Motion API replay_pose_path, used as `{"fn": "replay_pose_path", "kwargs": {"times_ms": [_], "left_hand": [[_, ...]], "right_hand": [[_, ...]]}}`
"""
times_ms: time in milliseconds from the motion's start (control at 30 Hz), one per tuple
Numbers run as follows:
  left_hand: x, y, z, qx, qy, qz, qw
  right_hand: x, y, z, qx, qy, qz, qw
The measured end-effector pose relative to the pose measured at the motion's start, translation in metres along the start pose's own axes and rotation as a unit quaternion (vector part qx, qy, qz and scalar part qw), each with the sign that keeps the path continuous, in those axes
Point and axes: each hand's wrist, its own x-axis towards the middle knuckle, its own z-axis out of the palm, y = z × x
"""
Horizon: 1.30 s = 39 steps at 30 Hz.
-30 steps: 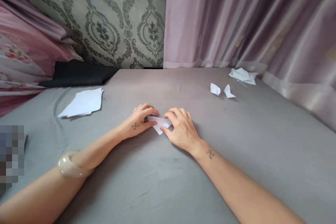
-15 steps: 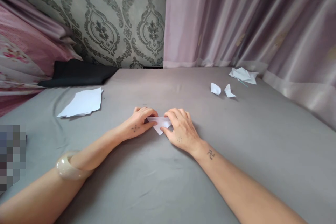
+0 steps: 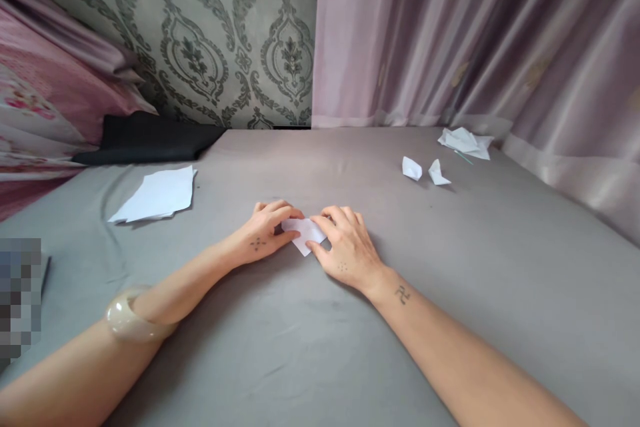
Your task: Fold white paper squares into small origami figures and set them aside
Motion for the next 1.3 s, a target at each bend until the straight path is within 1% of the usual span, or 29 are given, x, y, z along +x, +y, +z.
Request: {"fn": "replay_pose_path", "kwargs": {"times_ms": [267, 700, 1000, 1233, 1300], "left_hand": [[0.0, -0.001, 0.001, -0.002, 0.004, 0.006, 1.0], [-0.001, 0.001, -0.001, 0.006, -0.006, 0.021, 1.0], [-0.002, -0.004, 0.002, 0.011, 0.004, 0.045, 0.999], [-0.002, -0.004, 0.002, 0.031, 0.02, 0.036, 0.999], [-0.001, -0.003, 0.002, 0.031, 0.017, 0.027, 0.999]], "right_hand": [[0.001, 0.001, 0.001, 0.008, 0.006, 0.0, 1.0], [0.004, 0.007, 0.003, 0.06, -0.037, 0.049, 0.996], [0.007, 0.008, 0.002, 0.075, -0.062, 0.072, 0.993], [0.011, 0.01, 0.001, 0.08, -0.075, 0.081, 0.991], [0.012, 0.011, 0.001, 0.08, -0.075, 0.08, 0.991]]}}
